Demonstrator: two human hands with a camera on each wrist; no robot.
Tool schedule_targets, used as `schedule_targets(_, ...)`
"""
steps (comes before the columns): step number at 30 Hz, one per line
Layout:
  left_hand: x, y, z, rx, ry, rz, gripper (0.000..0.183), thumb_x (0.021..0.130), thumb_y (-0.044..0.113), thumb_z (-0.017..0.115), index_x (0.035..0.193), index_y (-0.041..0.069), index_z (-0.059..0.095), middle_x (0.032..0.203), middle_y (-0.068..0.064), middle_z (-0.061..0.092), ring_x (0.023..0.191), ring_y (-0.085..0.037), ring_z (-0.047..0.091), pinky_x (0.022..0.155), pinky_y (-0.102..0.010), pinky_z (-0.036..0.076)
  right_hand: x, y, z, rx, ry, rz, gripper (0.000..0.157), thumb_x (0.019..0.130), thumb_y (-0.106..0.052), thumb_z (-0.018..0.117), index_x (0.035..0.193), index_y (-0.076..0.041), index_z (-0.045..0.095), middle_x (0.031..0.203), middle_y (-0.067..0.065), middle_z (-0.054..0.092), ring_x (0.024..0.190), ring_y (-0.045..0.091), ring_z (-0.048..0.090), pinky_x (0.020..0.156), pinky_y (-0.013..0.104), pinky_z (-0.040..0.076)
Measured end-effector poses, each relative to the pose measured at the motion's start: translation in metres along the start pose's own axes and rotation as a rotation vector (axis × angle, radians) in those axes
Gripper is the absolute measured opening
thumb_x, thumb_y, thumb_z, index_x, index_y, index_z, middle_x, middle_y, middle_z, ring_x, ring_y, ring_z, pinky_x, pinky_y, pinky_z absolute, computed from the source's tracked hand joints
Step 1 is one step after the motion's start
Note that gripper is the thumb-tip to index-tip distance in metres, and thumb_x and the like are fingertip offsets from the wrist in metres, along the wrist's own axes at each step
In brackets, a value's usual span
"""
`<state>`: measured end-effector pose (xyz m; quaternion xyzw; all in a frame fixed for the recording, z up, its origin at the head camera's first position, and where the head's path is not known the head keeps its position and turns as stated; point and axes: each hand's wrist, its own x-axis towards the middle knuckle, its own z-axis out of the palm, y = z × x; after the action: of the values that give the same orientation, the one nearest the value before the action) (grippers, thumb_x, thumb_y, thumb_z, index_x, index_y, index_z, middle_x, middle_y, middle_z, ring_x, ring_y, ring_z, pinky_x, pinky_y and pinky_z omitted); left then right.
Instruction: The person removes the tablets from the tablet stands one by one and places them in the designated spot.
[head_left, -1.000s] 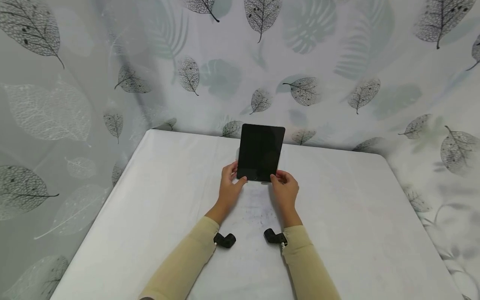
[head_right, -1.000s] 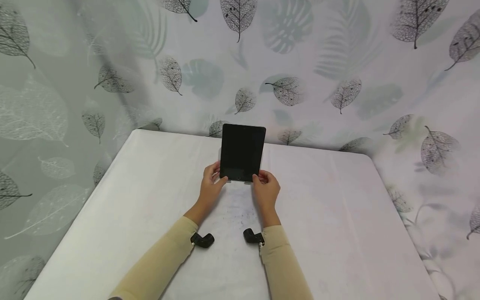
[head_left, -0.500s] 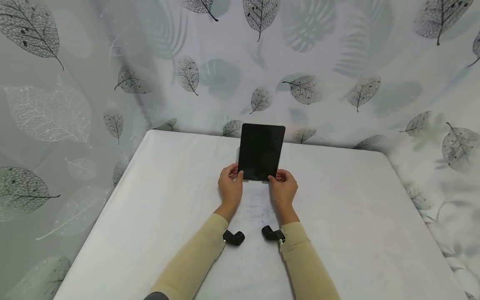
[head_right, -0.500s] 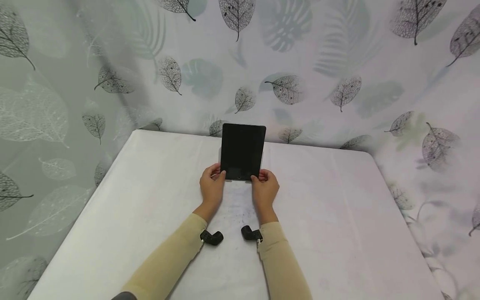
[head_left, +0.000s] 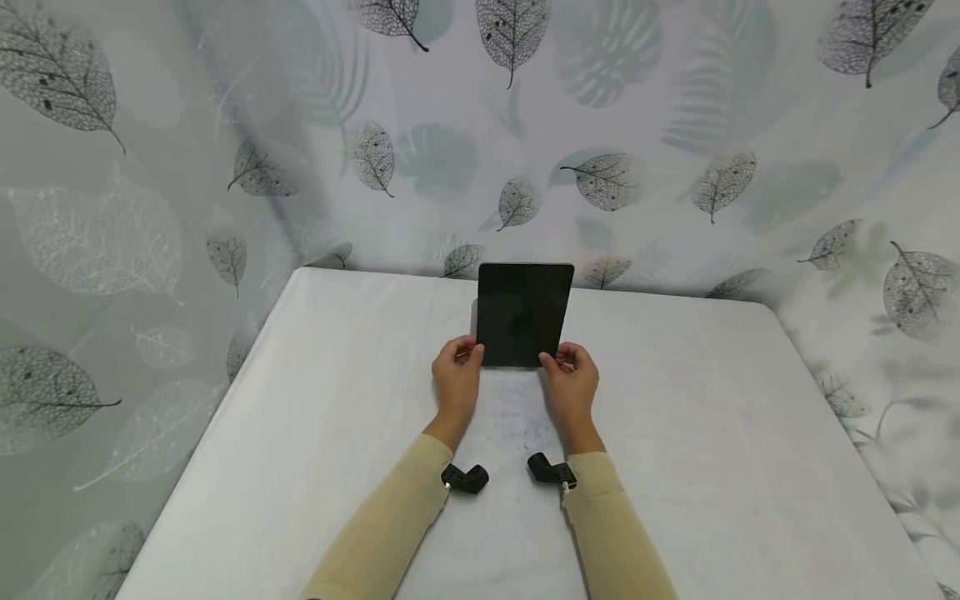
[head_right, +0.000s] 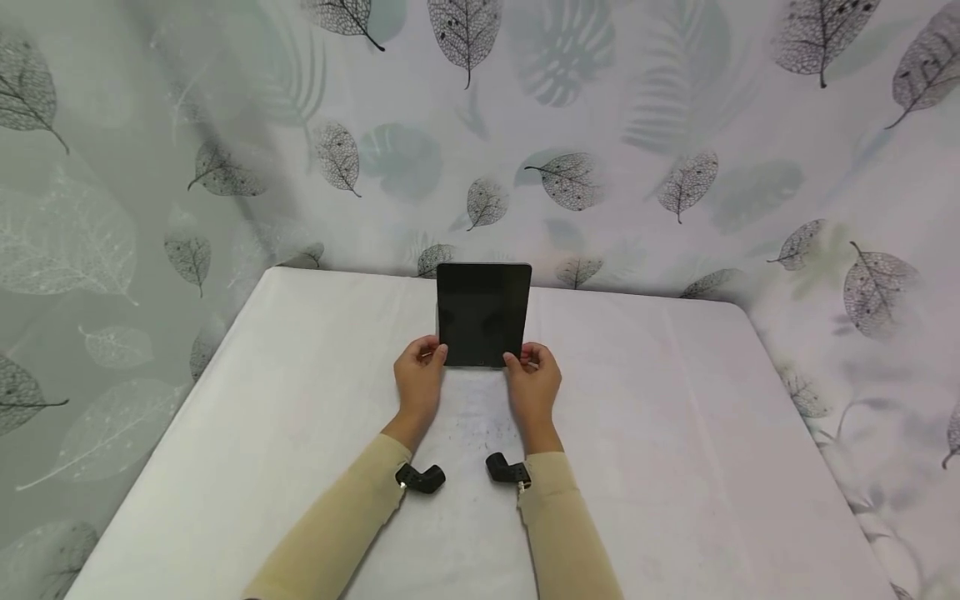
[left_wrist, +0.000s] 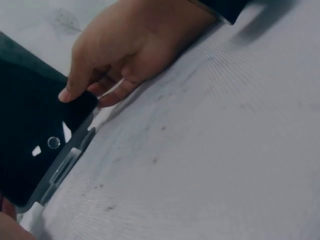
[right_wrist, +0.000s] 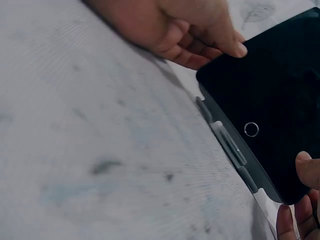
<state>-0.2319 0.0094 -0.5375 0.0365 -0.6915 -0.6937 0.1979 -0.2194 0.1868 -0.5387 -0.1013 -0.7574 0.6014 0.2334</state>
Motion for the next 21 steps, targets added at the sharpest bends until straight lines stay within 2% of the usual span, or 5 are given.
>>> schedule_targets(7,-0.002,0.000,0.000,-0.086,-0.062,0.013,0.018,0.093,0.008,0.074,0.109,0.000,0.075,0.107,-0.018,0.072,0.092,-0.011,0.064,0.079,-0.013,0.054,0.002,0.001,-0.008,0.064,-0.030,0.022,0.030,0.089,-0.011,0.080,0.107,0.004,0.062,0.102,0.017,0.065,0.091,0.013,0.061,0.075,0.008,0.051)
schedule_targets(12,-0.004,0.004,0.003,-0.128,-0.075,0.038,0.026,0.092,0.009,0.075,0.115,-0.003,0.075,0.111,-0.023,0.073,0.090,-0.007,0.065,0.076,-0.010,0.053,0.006,-0.004,-0.012,0.121,-0.040,0.072,0.027,0.088,-0.007,0.079,0.107,0.003,0.063,0.097,0.011,0.068,0.084,0.009,0.063,0.070,0.011,0.053)
schedule_targets(16,-0.004,0.010,0.009,-0.154,-0.083,0.089,0.029,0.092,0.005,0.075,0.118,-0.005,0.073,0.114,-0.026,0.073,0.091,-0.006,0.069,0.076,-0.010,0.054,0.012,-0.014,-0.021,0.193,-0.030,0.101,0.027,0.087,-0.003,0.079,0.107,0.005,0.063,0.092,0.002,0.069,0.080,0.006,0.065,0.071,0.012,0.056)
schedule_targets(21,-0.004,0.025,0.020,-0.106,-0.130,0.192,0.029,0.090,0.006,0.077,0.118,-0.001,0.075,0.110,-0.020,0.077,0.092,-0.012,0.072,0.079,-0.014,0.057,0.022,-0.028,-0.040,0.251,-0.023,0.138,0.027,0.088,-0.004,0.079,0.109,0.004,0.065,0.088,-0.005,0.070,0.080,0.006,0.066,0.073,0.013,0.057)
